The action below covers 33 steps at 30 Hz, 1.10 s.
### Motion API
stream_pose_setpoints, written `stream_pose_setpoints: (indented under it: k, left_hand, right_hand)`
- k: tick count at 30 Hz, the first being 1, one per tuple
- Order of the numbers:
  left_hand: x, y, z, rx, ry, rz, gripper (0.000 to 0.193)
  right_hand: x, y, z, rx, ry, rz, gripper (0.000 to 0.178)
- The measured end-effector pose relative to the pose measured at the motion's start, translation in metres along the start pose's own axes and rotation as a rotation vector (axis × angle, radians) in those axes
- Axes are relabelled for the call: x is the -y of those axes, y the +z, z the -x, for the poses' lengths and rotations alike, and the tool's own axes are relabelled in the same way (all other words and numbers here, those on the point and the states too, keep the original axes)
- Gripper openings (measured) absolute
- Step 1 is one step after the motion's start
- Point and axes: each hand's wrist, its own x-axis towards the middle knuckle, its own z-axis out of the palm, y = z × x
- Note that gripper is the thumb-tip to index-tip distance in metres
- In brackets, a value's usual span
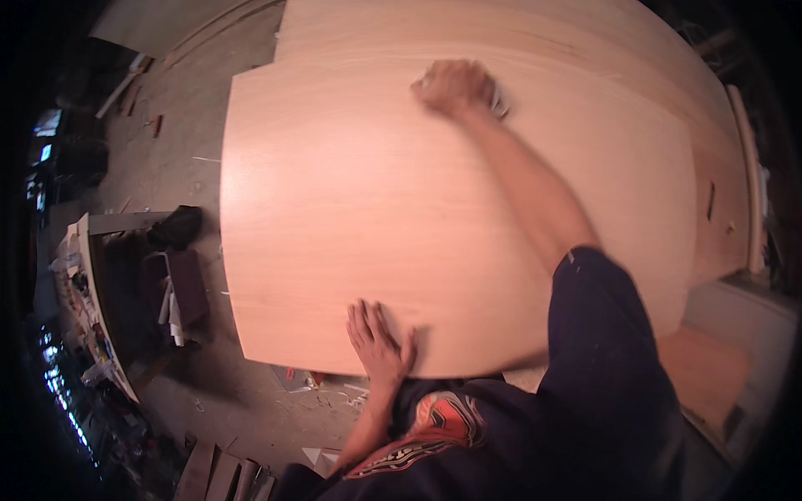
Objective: The person wipes the surface of a large wooden board with a cloth, then uses a utility knife to trim excess material along the edges of several wooden boards.
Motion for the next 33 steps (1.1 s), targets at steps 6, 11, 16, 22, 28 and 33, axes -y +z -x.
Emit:
stream_pose_setpoints:
  k: [6,11,16,22,28,33]
  left_hand:
    - [0.003,-0.002,-0.003,0.005,0.022,-0.056,0.079]
    - [0.01,0.005,-0.022,-0.099,0.084,-0.051,0.072]
    - [-0.026,0.041,-0.037,-0.188,-0.066,-0.094,0.06]
    - [-0.062,0.066,-0.017,-0.248,0.008,0.399,0.05]
    - [-0.067,0.053,0.002,-0.076,-0.028,-0.17,0.064]
    - [-0.074,0.047,0.013,0.047,-0.062,-0.152,0.083]
  right_hand:
    - [0.0,0.004,-0.094,-0.313,-0.212,-0.018,0.045]
    - [-0.021,0.012,0.039,-0.223,-0.218,-0.068,0.043]
    - [-0.016,-0.006,0.197,-0.116,-0.18,-0.245,0.04]
    - [-0.036,-0.001,0.397,0.075,-0.193,-0.363,0.036]
    - [-0.033,-0.016,0.182,0.319,0.022,-0.231,0.041]
    - [-0.072,-0.015,-0.052,0.043,0.083,-0.218,0.041]
